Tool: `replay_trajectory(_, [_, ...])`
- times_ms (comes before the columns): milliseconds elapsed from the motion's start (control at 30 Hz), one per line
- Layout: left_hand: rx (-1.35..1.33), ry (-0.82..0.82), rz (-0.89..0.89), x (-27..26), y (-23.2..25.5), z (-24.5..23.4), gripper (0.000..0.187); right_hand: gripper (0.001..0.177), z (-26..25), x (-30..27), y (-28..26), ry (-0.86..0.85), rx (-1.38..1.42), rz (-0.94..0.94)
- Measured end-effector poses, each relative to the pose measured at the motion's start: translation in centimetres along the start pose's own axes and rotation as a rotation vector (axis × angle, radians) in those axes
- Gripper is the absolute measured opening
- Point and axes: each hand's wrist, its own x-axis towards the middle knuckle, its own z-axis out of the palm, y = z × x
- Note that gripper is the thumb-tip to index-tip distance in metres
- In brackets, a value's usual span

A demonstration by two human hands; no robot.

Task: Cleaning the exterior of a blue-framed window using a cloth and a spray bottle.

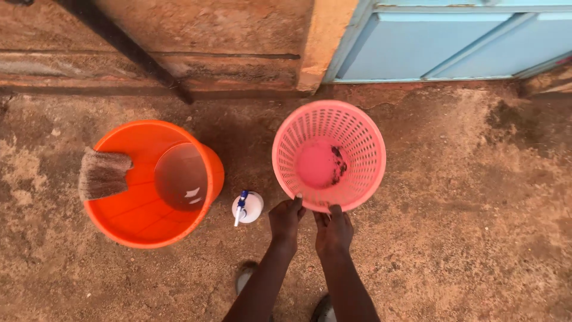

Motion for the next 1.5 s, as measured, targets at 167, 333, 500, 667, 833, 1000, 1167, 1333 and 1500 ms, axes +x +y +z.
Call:
replay_trajectory(167, [0.133, -0.059, -0.054, -4.9, -5.3, 4.1, 0.023, 0.036, -10.8, 1.1, -1.2, 0.18, 0.293, -0.01])
replay_trajectory(333, [0.277, -0.19, -0.164, -7.8, -13.5, 7.8, 0.027, 0.032, -21.5, 2.7, -2.3, 0.232, 0.445, -0.073])
replay_trajectory(500, [0.233, -0.33, -0.297, -10.1, -22.4, 10.7, 0.041, 0.025, -33.1, 5.5, -0.7, 0.238, 0.596, -0.143])
replay_trajectory(667, [0.331, -0.4, -0.307, -11.4, -26.1, 9.6, 0.044, 0.016, -40.6, 6.4, 2.2, 0.27, 0.749, 0.047])
replay_trajectory(833, [0.364, -0.389, -0.36, -11.5, -24.9, 7.4, 0.047, 0.031, -35.2, 2.0, 1.1, 0.323, 0.667, 0.202])
replay_trajectory(1000, [0.298, -0.319, -0.395, -13.3, -18.1, 6.8, 0.047, 0.049, -28.3, -0.4, -0.4, 0.297, 0.652, 0.289])
replay_trajectory(1167, [-0.093, -0.216, -0.314, -12.7, -11.9, 4.1, 0.055, 0.051, -18.8, -3.3, -2.6, 0.168, 0.542, 0.299])
replay_trajectory(1333, [-0.406, -0.12, -0.2, -11.5, -5.9, 0.1, 0.055, 0.047, -10.1, -4.9, -1.8, -0.001, 0.371, 0.33])
replay_trajectory(1500, [-0.542, 0.017, -0.087, -8.9, -2.0, -5.4, 0.05, 0.045, -2.5, -6.9, 0.3, -0.107, 0.127, 0.375])
